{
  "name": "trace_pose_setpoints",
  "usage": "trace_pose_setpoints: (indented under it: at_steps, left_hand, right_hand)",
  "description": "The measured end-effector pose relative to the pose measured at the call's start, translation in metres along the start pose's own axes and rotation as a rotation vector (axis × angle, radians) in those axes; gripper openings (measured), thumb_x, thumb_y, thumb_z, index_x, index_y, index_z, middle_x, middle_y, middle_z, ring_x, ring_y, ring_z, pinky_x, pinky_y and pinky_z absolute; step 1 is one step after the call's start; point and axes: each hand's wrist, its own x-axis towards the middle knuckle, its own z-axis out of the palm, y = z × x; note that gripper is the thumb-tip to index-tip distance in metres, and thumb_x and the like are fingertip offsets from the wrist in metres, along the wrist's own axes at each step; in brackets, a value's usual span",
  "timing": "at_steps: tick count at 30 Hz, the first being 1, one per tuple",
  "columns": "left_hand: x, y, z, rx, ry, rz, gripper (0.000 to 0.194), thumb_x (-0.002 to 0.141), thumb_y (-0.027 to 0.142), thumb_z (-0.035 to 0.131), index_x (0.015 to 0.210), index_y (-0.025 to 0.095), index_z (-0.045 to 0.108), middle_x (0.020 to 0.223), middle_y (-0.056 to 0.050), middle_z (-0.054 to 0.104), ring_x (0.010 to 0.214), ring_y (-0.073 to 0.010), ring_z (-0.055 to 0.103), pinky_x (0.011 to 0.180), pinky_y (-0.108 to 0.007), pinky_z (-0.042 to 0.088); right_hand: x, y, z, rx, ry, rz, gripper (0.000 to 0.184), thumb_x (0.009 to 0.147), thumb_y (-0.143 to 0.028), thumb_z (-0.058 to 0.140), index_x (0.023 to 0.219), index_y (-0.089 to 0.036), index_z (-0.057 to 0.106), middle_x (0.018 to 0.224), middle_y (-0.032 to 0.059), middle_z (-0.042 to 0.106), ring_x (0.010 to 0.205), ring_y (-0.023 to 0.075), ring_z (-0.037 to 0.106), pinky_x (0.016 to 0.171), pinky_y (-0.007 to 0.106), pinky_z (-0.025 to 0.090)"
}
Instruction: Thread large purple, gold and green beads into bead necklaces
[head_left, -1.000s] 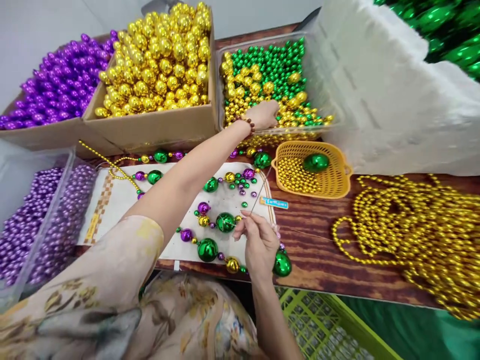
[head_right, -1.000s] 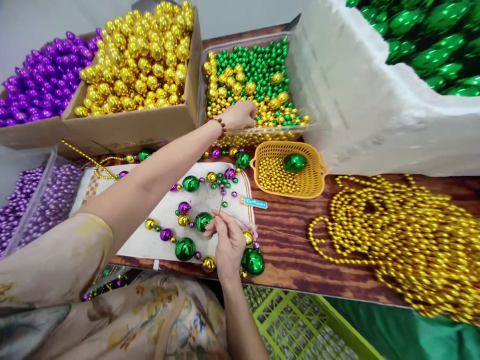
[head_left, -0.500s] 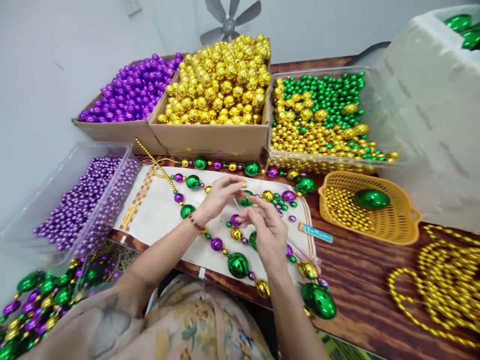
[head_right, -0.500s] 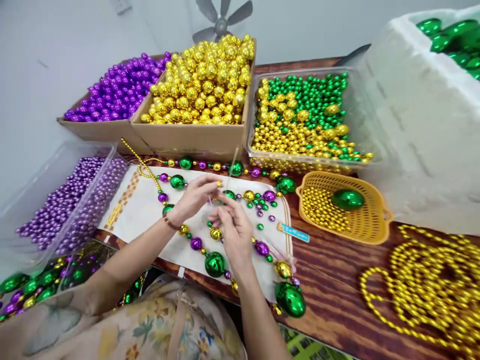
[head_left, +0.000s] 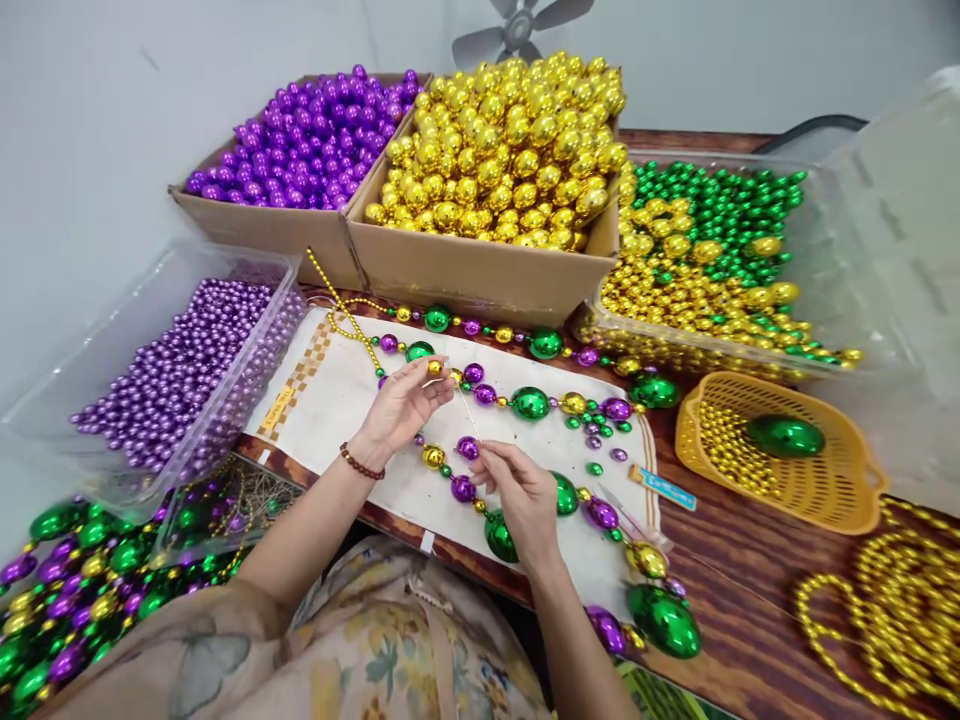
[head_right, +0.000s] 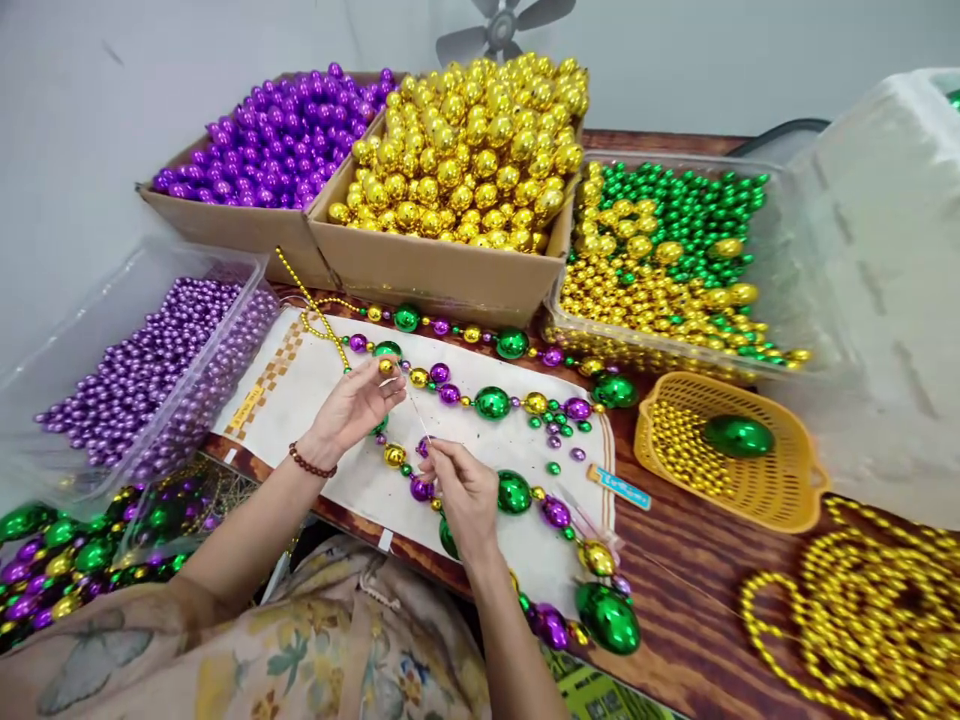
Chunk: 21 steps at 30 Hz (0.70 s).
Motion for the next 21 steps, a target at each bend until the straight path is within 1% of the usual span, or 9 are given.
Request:
trace_pose_setpoints:
  at_steps: [4,8,12,18,20,21]
  left_hand:
    - [0.002,0.0,0.0,-0.024,0.017,-0.019,0.014,0.089,0.027,0.068,0.099,0.018,0.074,0.092,-0.005,0.071,0.086,-0.0129,0.069,0.088,-0.028,0.055]
    - [0.002,0.001,-0.002,0.011,0.026,-0.006,0.011,0.088,0.028,0.069,0.095,0.02,0.073,0.09,-0.004,0.07,0.085,-0.0131,0.07,0.092,-0.032,0.056]
    - [0.002,0.0,-0.003,0.083,0.044,0.02,0.013,0.088,0.032,0.07,0.095,0.021,0.072,0.092,-0.004,0.071,0.088,-0.0146,0.07,0.097,-0.035,0.055]
    - [0.001,0.001,-0.001,0.1,0.001,0.045,0.02,0.081,0.031,0.076,0.097,0.019,0.073,0.09,-0.003,0.071,0.084,-0.0141,0.071,0.09,-0.033,0.058]
    - [-0.001,0.0,0.001,0.193,-0.017,0.057,0.025,0.08,0.034,0.078,0.099,0.02,0.073,0.088,-0.002,0.071,0.08,-0.0138,0.07,0.085,-0.032,0.058]
    - [-0.003,-0.001,0.002,0.278,-0.031,0.053,0.028,0.079,0.036,0.078,0.101,0.02,0.073,0.085,-0.002,0.07,0.077,-0.0138,0.069,0.081,-0.031,0.059]
  right_hand:
    - [-0.01,0.004,-0.007,-0.079,-0.018,-0.039,0.018,0.086,-0.03,0.067,0.089,-0.017,0.078,0.062,0.002,0.071,0.05,0.0149,0.066,0.046,0.024,0.053]
    - [-0.014,0.002,-0.006,-0.105,0.002,-0.071,0.016,0.086,-0.028,0.066,0.09,-0.018,0.078,0.062,0.0018,0.071,0.048,0.0145,0.066,0.046,0.024,0.054]
    - [-0.015,0.002,-0.005,-0.116,0.015,-0.078,0.017,0.087,-0.029,0.065,0.09,-0.017,0.078,0.062,0.0018,0.071,0.048,0.0143,0.066,0.047,0.024,0.055]
    - [-0.018,0.004,-0.003,-0.097,0.016,-0.036,0.019,0.089,-0.032,0.064,0.091,-0.017,0.076,0.062,0.0011,0.07,0.049,0.0128,0.065,0.05,0.024,0.055]
    - [-0.019,0.006,0.0,-0.059,0.029,-0.003,0.02,0.089,-0.033,0.063,0.091,-0.017,0.074,0.062,0.0005,0.069,0.049,0.0121,0.064,0.05,0.023,0.054]
    - [-0.02,0.007,0.001,-0.034,0.039,0.014,0.02,0.089,-0.034,0.063,0.091,-0.017,0.074,0.061,0.0001,0.069,0.05,0.0117,0.064,0.051,0.022,0.054]
